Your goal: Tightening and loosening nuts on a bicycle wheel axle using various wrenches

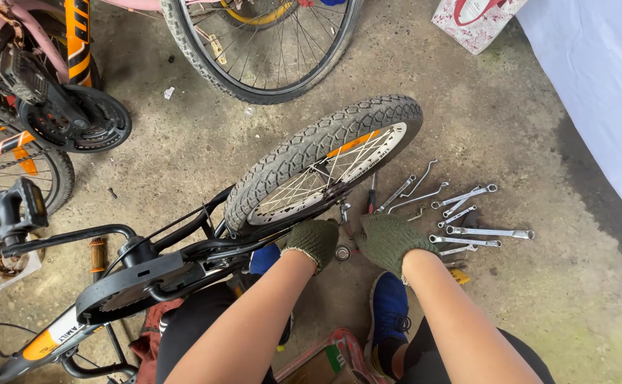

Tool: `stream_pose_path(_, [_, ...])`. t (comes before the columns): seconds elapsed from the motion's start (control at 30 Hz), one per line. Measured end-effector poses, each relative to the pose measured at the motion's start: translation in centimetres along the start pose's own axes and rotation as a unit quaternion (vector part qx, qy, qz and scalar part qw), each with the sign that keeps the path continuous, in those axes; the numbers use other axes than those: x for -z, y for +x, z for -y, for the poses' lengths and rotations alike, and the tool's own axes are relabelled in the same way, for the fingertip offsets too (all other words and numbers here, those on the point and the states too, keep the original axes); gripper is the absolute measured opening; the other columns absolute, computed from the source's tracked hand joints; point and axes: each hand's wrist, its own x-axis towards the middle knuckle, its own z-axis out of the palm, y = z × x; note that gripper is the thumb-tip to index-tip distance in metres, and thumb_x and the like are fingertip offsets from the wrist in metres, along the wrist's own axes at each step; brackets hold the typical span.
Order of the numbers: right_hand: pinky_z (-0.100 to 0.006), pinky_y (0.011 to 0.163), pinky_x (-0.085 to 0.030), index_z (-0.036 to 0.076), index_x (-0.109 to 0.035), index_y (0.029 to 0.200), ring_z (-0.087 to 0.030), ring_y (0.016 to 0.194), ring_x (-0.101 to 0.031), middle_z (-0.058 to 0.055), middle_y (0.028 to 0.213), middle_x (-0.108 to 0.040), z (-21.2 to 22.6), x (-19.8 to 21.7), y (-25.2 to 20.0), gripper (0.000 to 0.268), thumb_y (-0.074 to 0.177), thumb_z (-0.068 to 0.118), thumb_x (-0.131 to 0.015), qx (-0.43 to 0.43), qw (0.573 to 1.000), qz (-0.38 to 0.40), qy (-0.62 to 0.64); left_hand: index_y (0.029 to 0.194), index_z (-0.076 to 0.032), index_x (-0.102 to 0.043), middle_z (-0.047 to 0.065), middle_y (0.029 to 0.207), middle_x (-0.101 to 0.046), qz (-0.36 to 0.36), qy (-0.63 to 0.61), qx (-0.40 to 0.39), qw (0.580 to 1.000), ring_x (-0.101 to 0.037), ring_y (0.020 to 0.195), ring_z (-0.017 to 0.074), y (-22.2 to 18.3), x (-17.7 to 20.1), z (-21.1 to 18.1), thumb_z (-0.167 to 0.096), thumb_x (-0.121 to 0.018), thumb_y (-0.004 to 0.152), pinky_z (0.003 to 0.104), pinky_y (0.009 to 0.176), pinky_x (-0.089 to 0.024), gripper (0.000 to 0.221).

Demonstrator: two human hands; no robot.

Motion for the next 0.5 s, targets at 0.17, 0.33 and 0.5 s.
stream_pose_path(0.17, [-0.047,0.089,-0.059,0.025,-0.069,0.105,-0.031,0.107,-0.071,-0.008,0.101,-0.075,-0.9,-4.5,1.6,0.045,0.092,0.062,-0.047,0.001,1.0,-0.011,-0.001,0.156,-0.019,-0.044,0.004,0.159,-0.046,0.0,-0.06,-0.017,0.998,-0.038,0.15,0.0253,2.5,-3.8,-1.6,-0.046,-0.028,0.106,0.046,0.126,-0.029,0.059])
stream_pose_path(0.33, [-0.043,0.086,-0.06,0.003,-0.072,0.11,-0.033,0.097,-0.073,-0.018,0.111,-0.073,3.4,3.6,0.3,0.035,0.098,0.027,-0.05,-0.057,0.979,0.196,0.015,0.159,-0.013,-0.036,0.01,0.164,-0.037,0.0,-0.116,-0.029,0.993,-0.03,0.154,0.029,5.5,-6.9,-2.5,-0.047,-0.029,0.107,0.046,0.129,-0.023,0.063])
stream_pose_path(0.5, [-0.043,0.083,-0.06,0.0,-0.073,0.108,-0.035,0.093,-0.073,-0.02,0.108,-0.074,2.4,0.6,1.1,0.041,0.099,0.033,-0.051,-0.053,0.976,0.21,0.017,0.163,-0.008,-0.027,0.016,0.169,-0.027,-0.001,-0.169,-0.041,0.985,-0.021,0.157,0.0328,8.6,-9.6,-3.4,-0.048,-0.03,0.108,0.046,0.132,-0.016,0.069])
